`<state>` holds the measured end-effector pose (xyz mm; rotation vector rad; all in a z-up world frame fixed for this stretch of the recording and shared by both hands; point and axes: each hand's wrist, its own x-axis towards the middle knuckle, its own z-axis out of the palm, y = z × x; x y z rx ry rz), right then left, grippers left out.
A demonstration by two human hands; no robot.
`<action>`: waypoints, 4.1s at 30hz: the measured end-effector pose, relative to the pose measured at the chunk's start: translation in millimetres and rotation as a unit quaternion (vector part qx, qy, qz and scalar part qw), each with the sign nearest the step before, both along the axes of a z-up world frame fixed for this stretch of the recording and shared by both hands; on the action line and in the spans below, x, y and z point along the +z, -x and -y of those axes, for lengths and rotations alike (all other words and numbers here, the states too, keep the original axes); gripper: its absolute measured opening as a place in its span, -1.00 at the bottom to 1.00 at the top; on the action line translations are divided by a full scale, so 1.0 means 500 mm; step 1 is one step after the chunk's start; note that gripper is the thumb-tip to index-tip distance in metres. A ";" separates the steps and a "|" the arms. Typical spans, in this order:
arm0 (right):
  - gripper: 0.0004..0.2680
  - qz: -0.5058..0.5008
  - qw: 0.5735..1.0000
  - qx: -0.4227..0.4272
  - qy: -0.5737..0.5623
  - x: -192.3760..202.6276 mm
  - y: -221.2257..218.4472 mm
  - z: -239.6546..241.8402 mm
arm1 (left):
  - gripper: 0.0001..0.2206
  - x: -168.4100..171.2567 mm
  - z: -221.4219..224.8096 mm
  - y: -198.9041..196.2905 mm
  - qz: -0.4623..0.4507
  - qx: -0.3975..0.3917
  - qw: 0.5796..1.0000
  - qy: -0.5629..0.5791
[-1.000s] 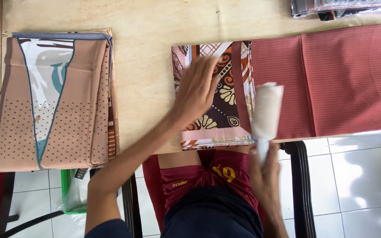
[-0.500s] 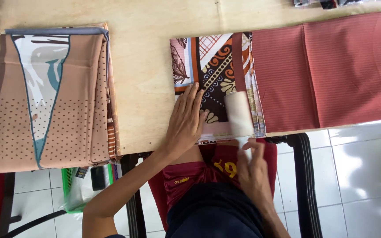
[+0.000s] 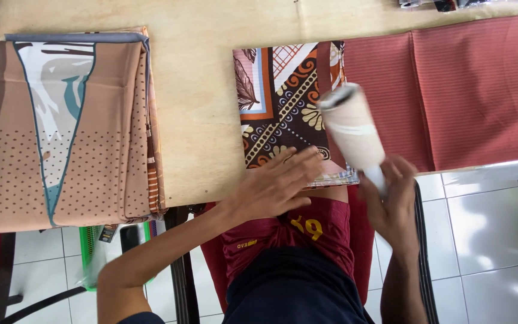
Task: A person uses a lint roller to remove dust and lint from several pieces of folded patterned fabric on a table.
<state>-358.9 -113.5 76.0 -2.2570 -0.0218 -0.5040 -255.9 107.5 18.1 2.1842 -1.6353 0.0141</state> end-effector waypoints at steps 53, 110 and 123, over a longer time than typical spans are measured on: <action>-0.75 0.010 0.913 0.232 0.335 -0.106 -0.432 0.021 | -0.27 -0.001 -0.023 -0.017 0.007 -0.037 0.998 -0.041; -0.77 0.001 0.897 0.227 0.379 -0.078 -0.244 -0.019 | -0.80 0.063 0.012 -0.425 -0.400 0.129 0.890 -0.177; -0.76 -0.003 0.883 0.343 0.321 -0.065 -0.095 -0.039 | -0.88 0.057 -0.046 -0.425 -0.362 0.200 0.910 -0.007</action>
